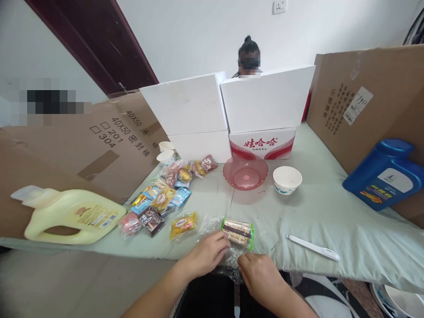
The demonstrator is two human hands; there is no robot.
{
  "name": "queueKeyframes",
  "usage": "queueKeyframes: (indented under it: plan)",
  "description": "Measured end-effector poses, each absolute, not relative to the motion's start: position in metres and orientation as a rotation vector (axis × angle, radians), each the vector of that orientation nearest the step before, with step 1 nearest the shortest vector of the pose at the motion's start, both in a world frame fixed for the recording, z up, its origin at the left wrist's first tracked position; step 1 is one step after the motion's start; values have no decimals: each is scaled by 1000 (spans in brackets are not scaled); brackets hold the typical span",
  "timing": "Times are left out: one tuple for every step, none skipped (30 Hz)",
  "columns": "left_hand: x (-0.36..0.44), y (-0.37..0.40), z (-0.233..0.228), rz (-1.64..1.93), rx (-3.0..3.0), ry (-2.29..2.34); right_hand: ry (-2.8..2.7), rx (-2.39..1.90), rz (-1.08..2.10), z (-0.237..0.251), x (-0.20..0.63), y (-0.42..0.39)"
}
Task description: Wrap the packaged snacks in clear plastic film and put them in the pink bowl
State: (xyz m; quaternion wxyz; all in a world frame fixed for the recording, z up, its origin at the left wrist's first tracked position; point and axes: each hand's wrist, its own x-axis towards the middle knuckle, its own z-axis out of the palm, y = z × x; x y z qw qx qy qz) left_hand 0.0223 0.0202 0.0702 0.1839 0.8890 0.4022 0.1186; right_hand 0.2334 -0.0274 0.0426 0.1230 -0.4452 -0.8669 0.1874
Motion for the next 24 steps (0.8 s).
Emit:
queueKeyframes:
  plan:
    - [25,24,66,375,2535,1169,-2532,-1344,536,37,233,-28]
    - [27,29,63,415,2556,1201,-2527,-1382,529,33,233,-28]
    - [28,34,60,445,2575,1224,-2518,-1411,526,30,234,-28]
    - [29,38,57,463,2594,1238,-2511,-1429,528,28,235,-28]
    - [31,43,54,468,2615,1243,-2503,-1442,534,27,236,-28]
    - [33,48,52,459,2638,1243,-2496,-1447,546,27,237,-27]
    - [35,53,50,442,2662,1239,-2489,-1447,560,27,237,-26]
    - [37,57,47,422,2683,1234,-2476,-1441,572,27,238,-24]
    - [40,61,45,404,2702,1229,-2450,-1429,578,27,240,-21]
    - [42,65,44,391,2717,1224,-2402,-1419,570,25,242,-17]
    - [43,68,43,382,2729,1217,-2331,-1410,545,23,245,-13]
    - [44,71,43,375,2742,1204,-2246,-1405,502,20,248,-7]
    - [44,73,43,369,2756,1183,-2155,-1413,441,16,252,-1]
    - [44,76,45,362,2770,1157,-2072,-1439,363,10,256,5]
    - [43,79,47,356,2780,1135,-2011,-1479,277,4,259,11]
    - [41,82,49,348,2789,1117,-1979,-1524,193,-2,262,16]
    - [39,86,50,334,2800,1105,-1977,-1564,119,-8,264,20]
    - [37,90,51,314,2817,1101,-1999,-1591,59,-13,264,22]
    - [36,94,51,290,2839,1104,-2036,-1603,14,-17,264,24]
    - [34,98,50,269,2866,1114,-2078,-1603,-17,-20,263,25]
    - [33,102,47,253,2892,1120,-2114,-1598,-39,-22,261,24]
    - [32,106,45,245,2913,1119,-2135,-1592,-58,-24,260,24]
    - [32,110,42,241,2921,1108,-2143,-1587,-73,-24,259,23]
    - [31,113,40,234,2916,1082,-2143,-1577,-85,-24,258,22]
